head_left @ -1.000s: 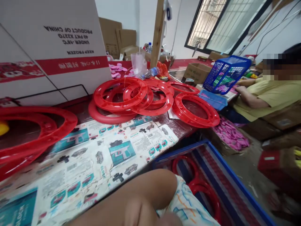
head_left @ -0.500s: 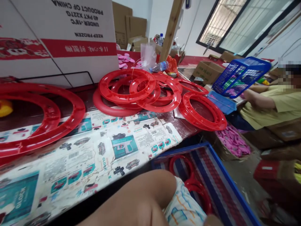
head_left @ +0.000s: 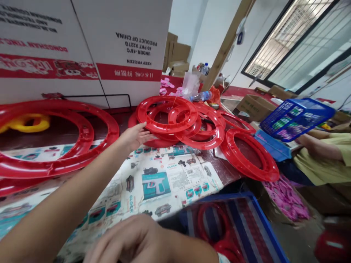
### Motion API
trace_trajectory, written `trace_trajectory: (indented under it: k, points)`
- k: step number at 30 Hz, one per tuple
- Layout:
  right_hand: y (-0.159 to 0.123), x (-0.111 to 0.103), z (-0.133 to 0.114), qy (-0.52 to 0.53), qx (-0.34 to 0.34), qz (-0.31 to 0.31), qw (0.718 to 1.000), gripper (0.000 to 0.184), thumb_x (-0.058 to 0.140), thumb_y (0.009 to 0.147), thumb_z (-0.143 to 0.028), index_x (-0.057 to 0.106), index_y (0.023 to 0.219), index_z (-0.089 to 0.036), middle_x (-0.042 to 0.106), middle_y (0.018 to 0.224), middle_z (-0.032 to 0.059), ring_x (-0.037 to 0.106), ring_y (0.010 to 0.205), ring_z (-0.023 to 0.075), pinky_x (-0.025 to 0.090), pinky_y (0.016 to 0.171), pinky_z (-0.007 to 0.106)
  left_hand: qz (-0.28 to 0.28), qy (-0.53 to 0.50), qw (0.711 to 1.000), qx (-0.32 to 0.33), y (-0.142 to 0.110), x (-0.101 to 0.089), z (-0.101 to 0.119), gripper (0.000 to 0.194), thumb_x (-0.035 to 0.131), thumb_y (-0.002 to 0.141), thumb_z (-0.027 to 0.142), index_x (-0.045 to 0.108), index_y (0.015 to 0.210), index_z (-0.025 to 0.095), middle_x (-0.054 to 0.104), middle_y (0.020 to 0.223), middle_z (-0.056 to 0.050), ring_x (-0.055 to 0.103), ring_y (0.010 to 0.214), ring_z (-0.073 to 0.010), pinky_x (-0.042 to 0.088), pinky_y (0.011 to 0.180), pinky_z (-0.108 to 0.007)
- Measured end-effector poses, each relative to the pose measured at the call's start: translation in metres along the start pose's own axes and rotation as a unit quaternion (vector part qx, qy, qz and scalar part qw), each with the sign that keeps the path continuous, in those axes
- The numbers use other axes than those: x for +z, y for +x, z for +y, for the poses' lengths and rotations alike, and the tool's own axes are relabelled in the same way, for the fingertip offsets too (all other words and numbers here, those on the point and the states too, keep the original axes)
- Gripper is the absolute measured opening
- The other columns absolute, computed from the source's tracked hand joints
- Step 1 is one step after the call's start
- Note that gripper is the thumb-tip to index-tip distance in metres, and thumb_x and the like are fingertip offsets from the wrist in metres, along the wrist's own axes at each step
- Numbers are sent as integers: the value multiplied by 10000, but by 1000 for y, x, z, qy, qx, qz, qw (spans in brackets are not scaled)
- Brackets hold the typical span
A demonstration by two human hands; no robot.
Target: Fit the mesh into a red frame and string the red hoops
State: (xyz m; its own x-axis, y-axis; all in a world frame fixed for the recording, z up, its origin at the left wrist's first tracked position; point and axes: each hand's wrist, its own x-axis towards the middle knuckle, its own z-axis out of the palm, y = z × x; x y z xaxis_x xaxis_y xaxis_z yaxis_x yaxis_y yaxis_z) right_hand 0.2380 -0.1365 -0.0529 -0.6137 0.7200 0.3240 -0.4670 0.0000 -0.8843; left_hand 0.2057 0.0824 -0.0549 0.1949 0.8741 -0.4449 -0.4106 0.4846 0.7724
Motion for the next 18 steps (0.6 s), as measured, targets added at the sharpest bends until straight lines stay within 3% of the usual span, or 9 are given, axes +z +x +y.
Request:
trace_trajectory:
  k: [2,5,10,14,18]
  points:
    - [-10,-13,-2,32,34,19,999,539,578,689,-684,609,617,-151,627,704,19,617,713,79,487,691,187,-10,-11,999,-31,15,9,-1,295,565,907,317,569,1143,141,619,1109,-87,634,913,-197,557,764,-380]
    - [-30,-20,-5,43,71,64,995,452,652,735,-572,624,683,-124,626,726,39,600,702,75,480,699,189,-6,-15,998,-58,26,18,-7,286,576,902,296,568,1146,146,612,1121,-84,629,920,-198,556,767,-382]
    - [-39,-28,-13,37,93,135,986,430,680,745,-537,610,721,-113,602,727,48,581,700,79,466,670,184,8,-21,999,-31,30,25,-11,274,578,901,290,573,1133,144,620,1095,-78,634,891,-188,562,743,-366]
    - [-31,-34,-22,2,76,144,987,426,666,752,-543,605,691,-126,571,669,19,558,656,72,466,662,189,27,-12,999,13,20,17,-5,272,579,900,286,573,1133,145,618,1100,-77,633,896,-189,561,747,-368]
    - [-24,-34,-29,-37,54,181,981,446,671,728,-560,610,619,-132,547,598,3,504,529,51,406,531,173,22,6,999,39,0,-5,4,242,582,899,272,584,1101,138,628,1065,-70,637,867,-178,563,728,-353]
